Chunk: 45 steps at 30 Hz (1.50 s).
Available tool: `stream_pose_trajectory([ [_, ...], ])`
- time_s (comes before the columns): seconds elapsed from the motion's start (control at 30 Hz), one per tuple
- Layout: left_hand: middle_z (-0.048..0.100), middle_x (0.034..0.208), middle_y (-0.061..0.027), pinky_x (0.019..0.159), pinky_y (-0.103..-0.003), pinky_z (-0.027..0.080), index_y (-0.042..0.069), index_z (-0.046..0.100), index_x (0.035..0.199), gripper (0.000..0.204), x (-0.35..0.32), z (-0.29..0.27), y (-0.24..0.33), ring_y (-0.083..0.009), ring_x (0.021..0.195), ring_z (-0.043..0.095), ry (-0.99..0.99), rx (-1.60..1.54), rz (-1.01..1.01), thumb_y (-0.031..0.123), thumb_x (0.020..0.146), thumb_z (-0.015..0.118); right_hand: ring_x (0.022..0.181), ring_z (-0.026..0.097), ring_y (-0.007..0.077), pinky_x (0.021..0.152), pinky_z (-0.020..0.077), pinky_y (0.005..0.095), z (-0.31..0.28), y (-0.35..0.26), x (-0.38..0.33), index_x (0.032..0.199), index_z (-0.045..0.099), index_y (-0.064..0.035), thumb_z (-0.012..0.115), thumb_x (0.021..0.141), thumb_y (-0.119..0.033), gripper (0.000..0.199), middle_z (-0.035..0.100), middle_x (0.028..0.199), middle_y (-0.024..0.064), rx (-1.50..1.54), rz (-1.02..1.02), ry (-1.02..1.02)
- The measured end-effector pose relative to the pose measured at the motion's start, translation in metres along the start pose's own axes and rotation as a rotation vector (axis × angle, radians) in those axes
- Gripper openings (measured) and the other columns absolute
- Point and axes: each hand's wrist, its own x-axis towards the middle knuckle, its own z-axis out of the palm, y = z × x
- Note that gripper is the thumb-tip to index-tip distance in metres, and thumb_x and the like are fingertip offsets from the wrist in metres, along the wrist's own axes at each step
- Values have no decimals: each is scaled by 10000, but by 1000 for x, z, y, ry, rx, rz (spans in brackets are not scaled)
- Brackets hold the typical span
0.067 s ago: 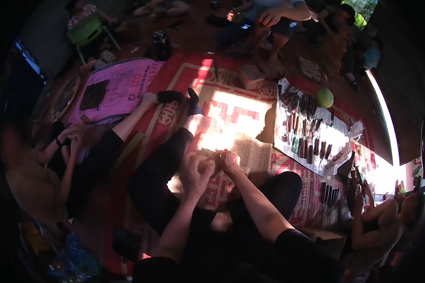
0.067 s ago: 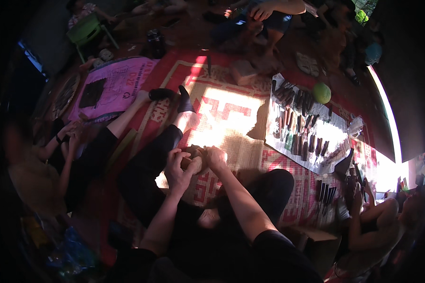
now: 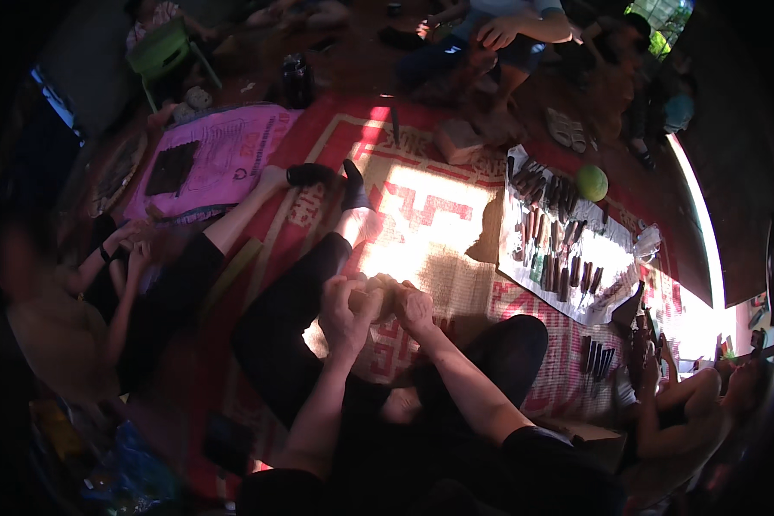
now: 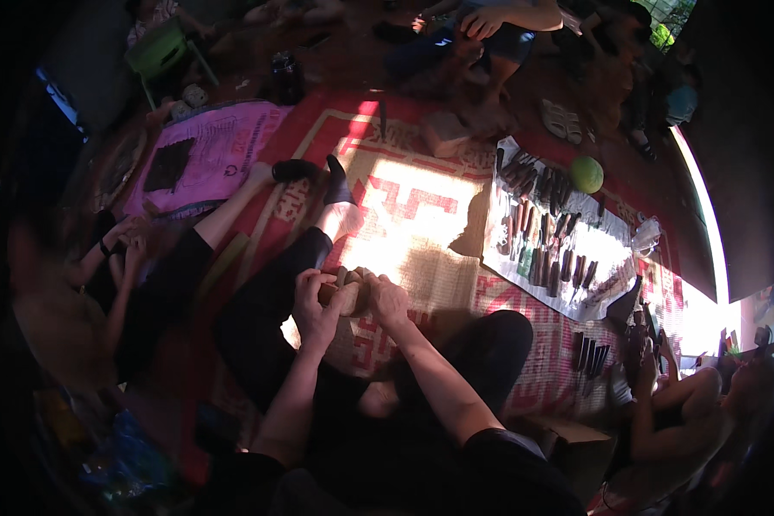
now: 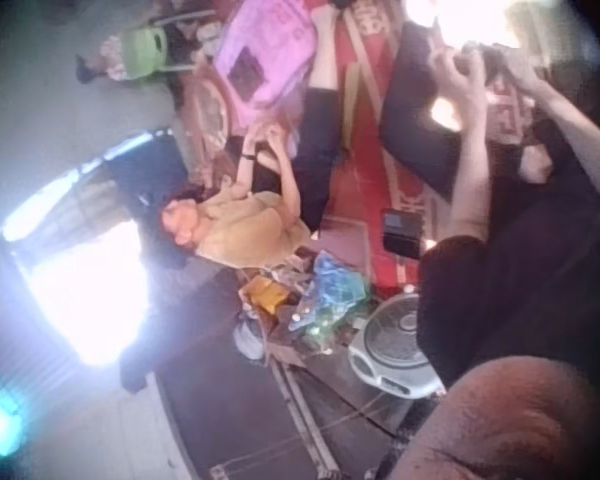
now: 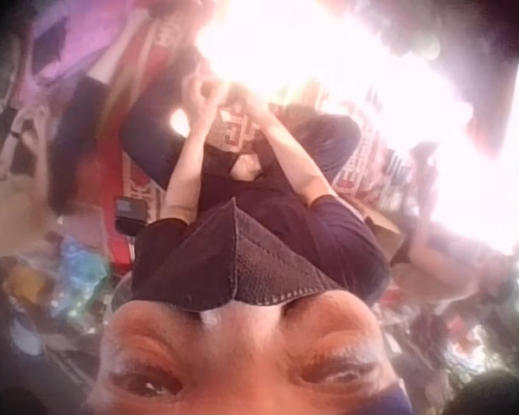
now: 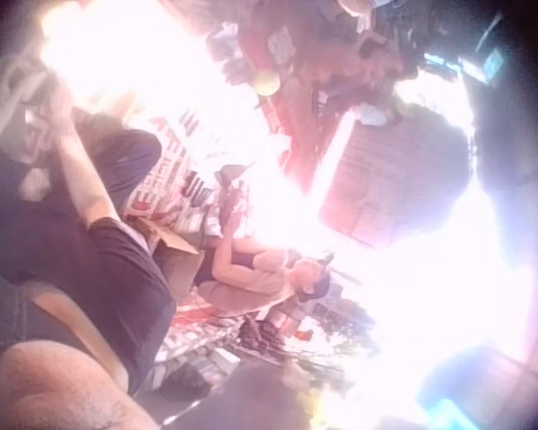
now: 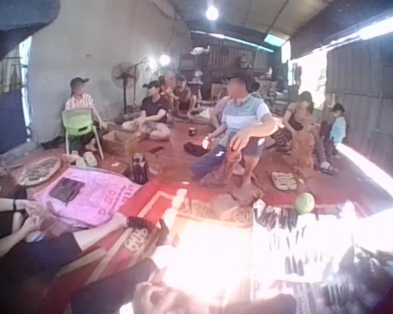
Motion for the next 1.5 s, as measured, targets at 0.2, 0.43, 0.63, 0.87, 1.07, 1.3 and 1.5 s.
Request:
stream_pose_trajectory([
  [0.2,534,1088,-123,875,-406,463,87,606,953,271,3,4,0,-306,1045,556,-15,23,23,254,773,721,778,666,330,680,527,431,12,5,5,1066,627,-106,506,887,-177,227,647,926,147,-38,3,-26],
  [0.43,516,1110,-124,872,-396,463,78,607,969,271,2,1,-1,-293,1049,554,8,-17,-33,236,775,711,782,668,340,695,528,444,13,8,6,1125,625,-138,449,919,-190,276,649,921,151,-41,-26,-43],
  [0.63,516,1109,-116,869,-390,462,75,606,975,284,4,2,-4,-286,1029,556,-4,-20,-20,253,777,707,767,674,318,630,531,417,17,6,8,1074,640,-125,480,925,-235,246,656,880,138,-67,-58,12],
  [0.87,514,1097,-114,862,-389,462,84,603,971,283,0,6,-7,-285,1022,555,33,19,-23,262,781,714,816,664,350,715,525,437,8,0,4,1101,625,-112,461,917,-198,262,643,948,161,11,-53,4],
  [1.07,540,1085,-124,860,-411,469,92,608,957,297,3,5,-3,-320,1020,558,19,-1,1,290,766,720,748,666,328,653,531,426,16,9,4,1066,620,-81,461,895,-158,246,652,955,170,-83,-41,-21],
  [1.3,528,1097,-119,867,-401,460,75,605,965,279,4,-2,-5,-298,1028,558,32,-32,-16,274,791,695,791,668,338,659,529,432,5,2,-1,1020,625,-67,472,886,-157,222,648,959,177,-66,-21,10],
  [1.5,523,1087,-116,883,-382,451,70,600,973,265,5,0,-4,-284,1027,554,39,-38,-29,238,791,692,825,655,358,687,522,441,15,3,2,1029,616,-60,446,894,-147,233,643,929,178,-100,38,-47],
])
